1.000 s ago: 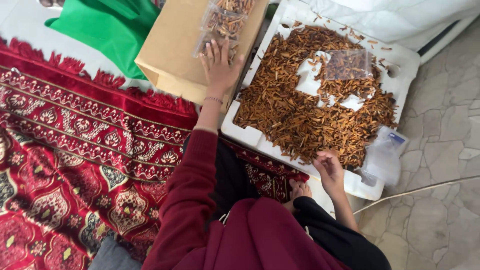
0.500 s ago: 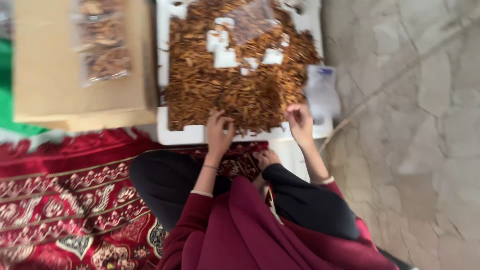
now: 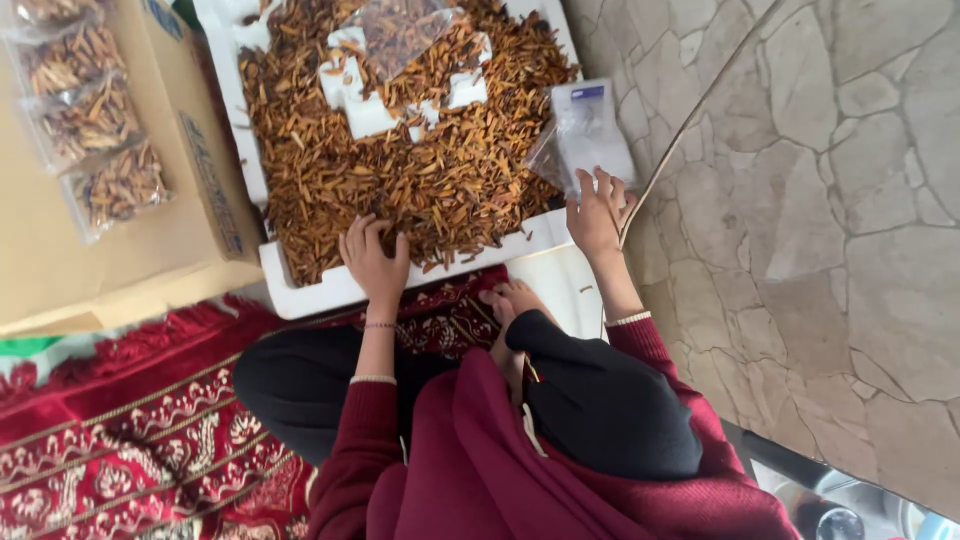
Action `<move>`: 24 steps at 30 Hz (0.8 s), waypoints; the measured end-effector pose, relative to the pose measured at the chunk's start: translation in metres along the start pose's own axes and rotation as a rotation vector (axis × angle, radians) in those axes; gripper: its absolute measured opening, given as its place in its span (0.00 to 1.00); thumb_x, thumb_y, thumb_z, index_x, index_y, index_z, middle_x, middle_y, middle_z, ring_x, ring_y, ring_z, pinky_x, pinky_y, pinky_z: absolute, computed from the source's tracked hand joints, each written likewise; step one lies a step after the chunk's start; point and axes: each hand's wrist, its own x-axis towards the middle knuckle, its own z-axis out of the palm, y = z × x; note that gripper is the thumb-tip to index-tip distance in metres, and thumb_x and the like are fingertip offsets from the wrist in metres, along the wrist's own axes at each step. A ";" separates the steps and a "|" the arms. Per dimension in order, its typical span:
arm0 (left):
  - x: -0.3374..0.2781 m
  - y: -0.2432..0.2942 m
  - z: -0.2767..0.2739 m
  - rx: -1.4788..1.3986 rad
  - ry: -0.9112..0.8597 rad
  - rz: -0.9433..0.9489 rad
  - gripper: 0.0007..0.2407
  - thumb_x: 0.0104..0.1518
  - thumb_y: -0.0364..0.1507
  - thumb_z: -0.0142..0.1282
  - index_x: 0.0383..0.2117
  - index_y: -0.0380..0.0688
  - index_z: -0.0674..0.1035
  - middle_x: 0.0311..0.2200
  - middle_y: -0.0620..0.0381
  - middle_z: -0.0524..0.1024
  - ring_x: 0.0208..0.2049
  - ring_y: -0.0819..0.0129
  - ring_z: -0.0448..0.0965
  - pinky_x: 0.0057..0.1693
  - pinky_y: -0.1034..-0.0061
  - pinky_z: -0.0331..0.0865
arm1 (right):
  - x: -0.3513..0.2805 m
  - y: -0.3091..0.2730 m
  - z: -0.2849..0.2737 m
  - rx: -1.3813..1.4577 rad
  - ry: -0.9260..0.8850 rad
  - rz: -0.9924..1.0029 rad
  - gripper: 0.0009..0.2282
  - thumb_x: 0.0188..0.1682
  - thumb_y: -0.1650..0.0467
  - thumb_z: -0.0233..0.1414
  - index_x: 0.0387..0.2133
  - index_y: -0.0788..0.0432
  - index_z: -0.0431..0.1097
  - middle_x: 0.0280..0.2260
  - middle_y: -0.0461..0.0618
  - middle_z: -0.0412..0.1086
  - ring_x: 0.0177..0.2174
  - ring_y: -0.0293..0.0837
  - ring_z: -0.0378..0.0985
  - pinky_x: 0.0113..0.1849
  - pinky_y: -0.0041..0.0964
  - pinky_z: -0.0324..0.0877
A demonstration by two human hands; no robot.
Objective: Filling small plastic bags with dried wood chips using hands and a small plastic cup
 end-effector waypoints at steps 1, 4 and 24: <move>-0.002 0.000 -0.001 0.008 0.001 -0.009 0.08 0.48 0.28 0.58 0.31 0.48 0.72 0.41 0.57 0.68 0.50 0.57 0.65 0.57 0.56 0.49 | -0.003 -0.001 0.006 0.002 -0.007 -0.010 0.20 0.42 0.64 0.46 0.50 0.47 0.56 0.51 0.48 0.52 0.51 0.49 0.49 0.45 0.54 0.45; -0.002 0.008 -0.005 -0.119 0.061 -0.096 0.06 0.49 0.28 0.57 0.31 0.47 0.72 0.40 0.57 0.68 0.49 0.56 0.65 0.57 0.55 0.49 | -0.042 -0.012 0.083 -0.056 0.242 -0.155 0.04 0.46 0.65 0.44 0.32 0.47 0.64 0.35 0.40 0.60 0.41 0.41 0.59 0.42 0.48 0.47; -0.010 0.097 -0.082 -1.236 -0.639 -0.880 0.12 0.56 0.24 0.45 0.39 0.22 0.71 0.33 0.31 0.74 0.36 0.50 0.76 0.45 0.65 0.71 | -0.059 -0.076 -0.059 0.664 0.543 -0.821 0.08 0.42 0.70 0.53 0.16 0.40 0.71 0.32 0.32 0.69 0.35 0.42 0.60 0.39 0.39 0.48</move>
